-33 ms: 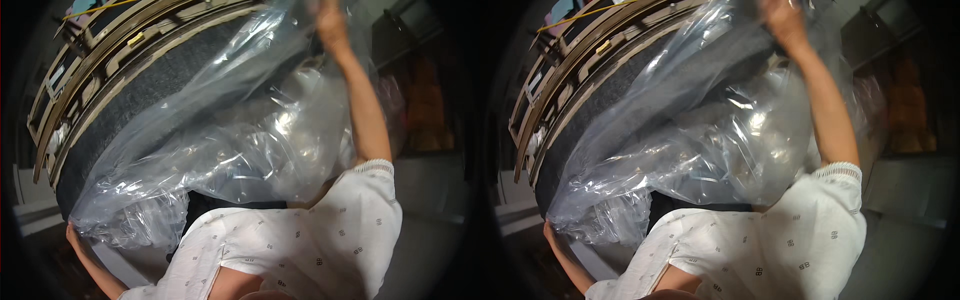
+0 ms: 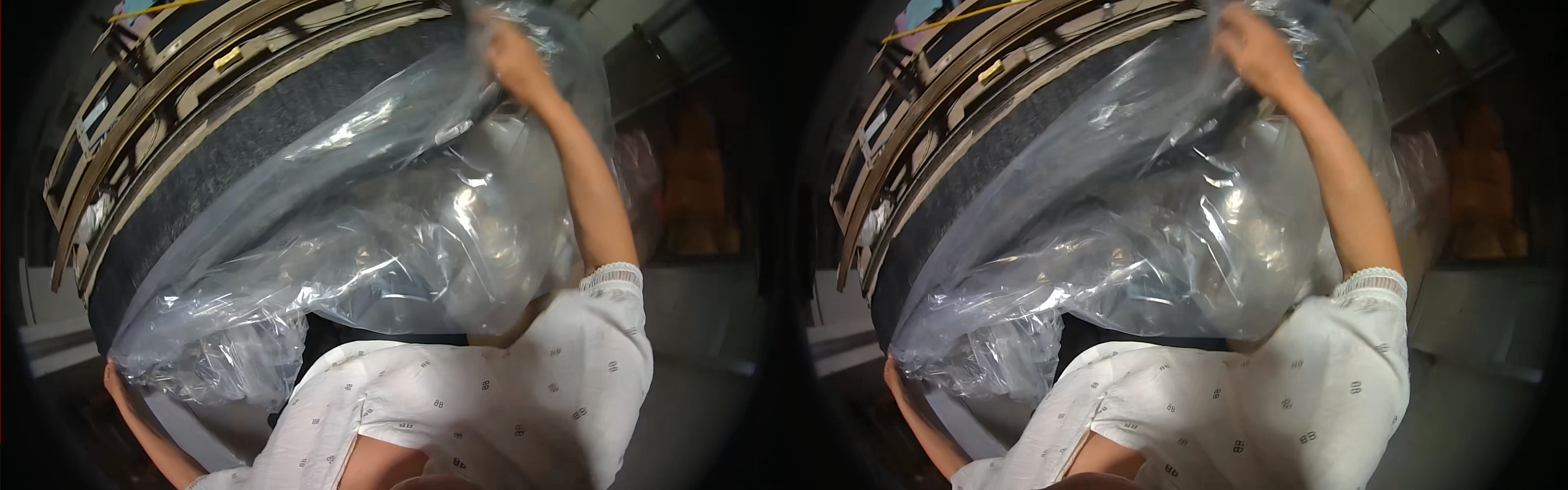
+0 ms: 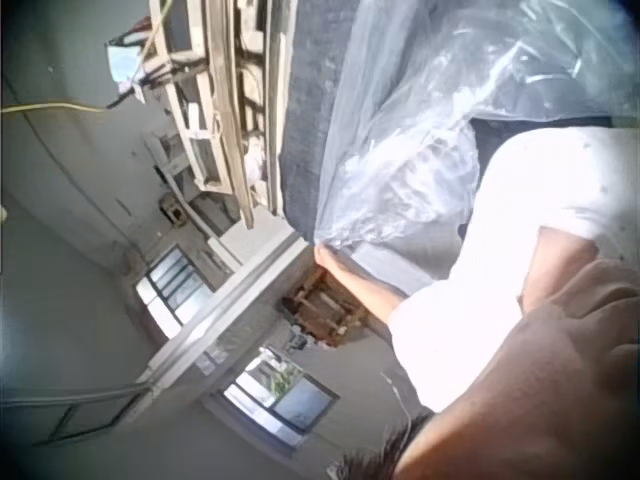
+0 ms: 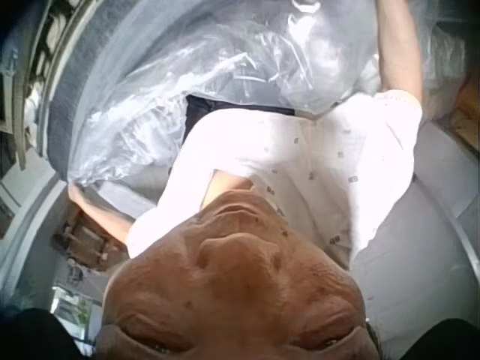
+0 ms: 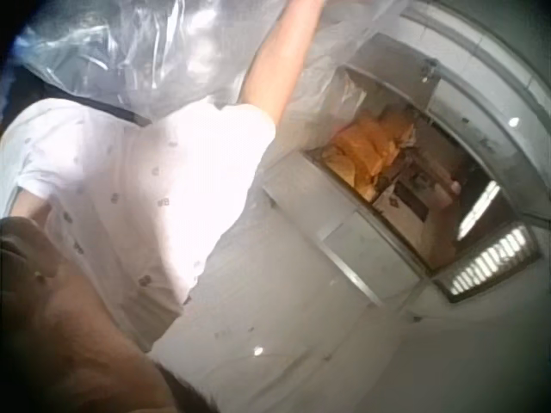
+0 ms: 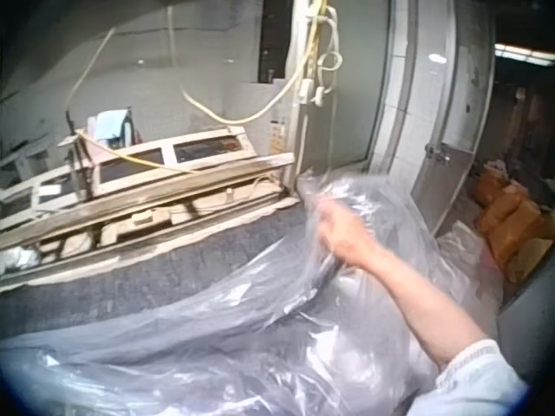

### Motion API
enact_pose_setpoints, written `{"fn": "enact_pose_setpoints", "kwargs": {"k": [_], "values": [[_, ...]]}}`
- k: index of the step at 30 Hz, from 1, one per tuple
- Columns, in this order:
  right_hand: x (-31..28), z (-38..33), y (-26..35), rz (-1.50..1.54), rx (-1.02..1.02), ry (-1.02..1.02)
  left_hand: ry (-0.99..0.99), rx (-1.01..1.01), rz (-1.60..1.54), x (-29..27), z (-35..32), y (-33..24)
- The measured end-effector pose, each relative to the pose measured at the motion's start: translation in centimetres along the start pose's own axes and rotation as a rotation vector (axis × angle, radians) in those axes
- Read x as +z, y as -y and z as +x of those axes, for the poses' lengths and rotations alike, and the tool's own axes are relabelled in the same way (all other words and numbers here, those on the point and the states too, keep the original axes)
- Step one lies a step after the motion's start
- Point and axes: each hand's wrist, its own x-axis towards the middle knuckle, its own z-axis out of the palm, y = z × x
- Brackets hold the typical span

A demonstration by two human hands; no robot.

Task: Wrapping a large, curved gray component in clear plastic film.

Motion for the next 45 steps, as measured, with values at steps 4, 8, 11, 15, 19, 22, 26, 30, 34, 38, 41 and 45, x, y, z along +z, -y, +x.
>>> {"fn": "enact_pose_setpoints", "kwargs": {"k": [4, 8, 11, 15, 19, 22, 26, 30, 34, 38, 41, 45], "values": [[7.0, -2.0, -1.0, 0.077, 0.074, 0.287, -0.115, 0.133, 0.183, -6.9, 1.2, 0.5], [11.0, 0.7, 0.3, 0.007, 0.207, 0.344, -0.141, -0.017, 0.901, -11.7, 0.4, -3.0], [9.3, 1.9, 0.6, 0.214, 0.347, 0.37, -0.266, -0.097, 0.475, 0.3, 1.0, -4.2], [9.3, 2.2, -13.9, 0.083, 0.801, 0.605, -0.548, 0.339, 0.34, 12.3, -0.9, -7.7], [8.3, 7.0, 1.2, -0.655, 0.207, 0.306, -0.637, 0.481, 0.102, 13.3, -2.2, -9.0], [9.3, 10.1, 12.6, -0.05, -0.211, -0.068, -0.692, 0.48, 0.11, 14.1, -1.0, -9.8], [9.6, 8.1, 38.1, 0.593, -0.303, 0.224, -0.707, 0.489, 0.04, 12.7, -2.0, -7.9], [10.0, 5.2, 54.0, 0.961, -0.582, 0.274, -0.699, 0.538, -0.11, 13.5, -1.2, -8.4], [14.0, 4.9, 64.7, 1.062, -0.482, 0.25, -0.698, 0.557, -0.145, 15.4, -0.5, -9.8], [13.5, 6.1, 66.6, 1.732, 0.059, 1.217, -0.754, 0.525, -0.093, 14.5, -0.7, -9.2], [8.7, 6.4, 59.1, 1.689, -0.125, 1.278, -0.734, 0.537, -0.217, 14.2, -0.7, -8.6], [-1.6, 0.5, 40.7, 1.73, 0.971, 0.466, -0.736, 0.683, -0.151, 13.4, 0.2, -8.2]]}}
